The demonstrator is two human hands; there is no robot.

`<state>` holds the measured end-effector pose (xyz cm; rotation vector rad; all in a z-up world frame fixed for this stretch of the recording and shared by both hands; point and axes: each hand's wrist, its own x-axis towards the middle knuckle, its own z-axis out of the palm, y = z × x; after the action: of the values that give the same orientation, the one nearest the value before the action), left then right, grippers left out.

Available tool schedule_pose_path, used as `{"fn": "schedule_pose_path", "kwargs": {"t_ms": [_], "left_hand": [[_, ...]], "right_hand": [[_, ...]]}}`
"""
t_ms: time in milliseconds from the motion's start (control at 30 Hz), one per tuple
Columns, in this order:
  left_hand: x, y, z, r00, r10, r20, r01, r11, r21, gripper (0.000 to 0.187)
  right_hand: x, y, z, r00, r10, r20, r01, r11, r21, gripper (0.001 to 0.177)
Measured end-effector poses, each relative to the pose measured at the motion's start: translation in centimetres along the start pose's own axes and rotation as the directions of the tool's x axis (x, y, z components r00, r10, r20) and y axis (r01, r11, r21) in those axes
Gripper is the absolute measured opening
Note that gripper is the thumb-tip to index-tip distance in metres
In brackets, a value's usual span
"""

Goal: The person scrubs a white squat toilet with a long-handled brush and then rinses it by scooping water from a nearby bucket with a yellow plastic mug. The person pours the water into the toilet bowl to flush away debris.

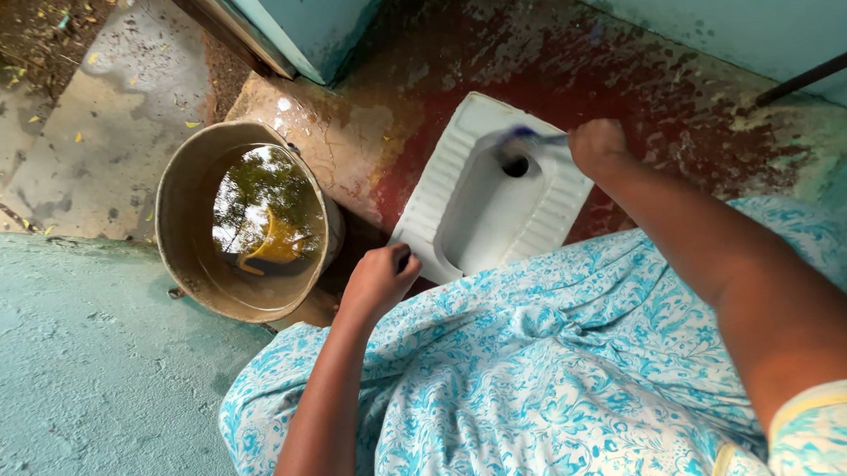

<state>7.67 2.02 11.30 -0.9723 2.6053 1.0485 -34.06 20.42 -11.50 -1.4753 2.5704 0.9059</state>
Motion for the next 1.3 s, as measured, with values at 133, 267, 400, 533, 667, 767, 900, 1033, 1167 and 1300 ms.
{"fn": "schedule_pose_path", "kwargs": {"t_ms": [133,267,400,533,667,767,900,1033,1167,1300], "left_hand": [[-1.4,1.0,0.6,0.996,0.016,-0.082,-0.026,0.992,-0.121,0.032],[-1.7,1.1,3.0,0.985,-0.026,-0.168,-0.030,0.945,-0.325,0.034],[-1.0,-0.1,5.9,0.966,-0.057,-0.253,-0.095,0.830,-0.550,0.039],[0.1,-1.3,8.2,0.984,-0.173,-0.035,0.051,0.471,-0.881,0.036],[0.5,-1.9,9.2,0.970,-0.225,0.092,0.145,0.234,-0.961,0.033],[0.7,-2.3,8.9,0.967,-0.245,0.072,0.113,0.156,-0.981,0.032],[0.8,-3.0,9.7,0.971,-0.239,0.029,0.063,0.139,-0.988,0.032],[1.9,-3.7,10.9,0.958,-0.279,0.068,0.127,0.198,-0.972,0.033],[2.5,-4.6,12.1,0.947,-0.317,0.058,0.142,0.251,-0.957,0.036],[3.3,-4.6,12.9,0.955,-0.295,0.024,0.107,0.265,-0.958,0.035]], "right_hand": [[1.4,0.3,0.0,0.992,0.029,0.120,-0.032,0.999,0.018,0.014],[2.6,0.3,0.6,0.981,0.043,0.190,-0.046,0.999,0.011,0.018],[1.8,-0.5,0.9,0.998,0.005,0.055,-0.006,1.000,0.020,0.019],[1.9,-0.7,-0.6,0.970,-0.003,0.243,0.002,1.000,0.003,0.018],[1.0,-0.4,-1.1,0.961,-0.002,0.278,0.005,1.000,-0.009,0.015],[1.4,-0.2,-2.0,0.980,0.012,0.198,-0.016,1.000,0.020,0.014],[1.1,0.1,-2.2,0.940,0.034,0.339,-0.047,0.998,0.030,0.014],[0.4,0.2,-2.4,0.973,-0.006,0.232,0.029,0.995,-0.094,0.014],[0.1,-0.9,-2.7,0.994,0.010,0.109,-0.008,1.000,-0.016,0.017],[0.7,-0.9,-3.6,0.942,-0.017,0.336,0.043,0.997,-0.069,0.018]]}}
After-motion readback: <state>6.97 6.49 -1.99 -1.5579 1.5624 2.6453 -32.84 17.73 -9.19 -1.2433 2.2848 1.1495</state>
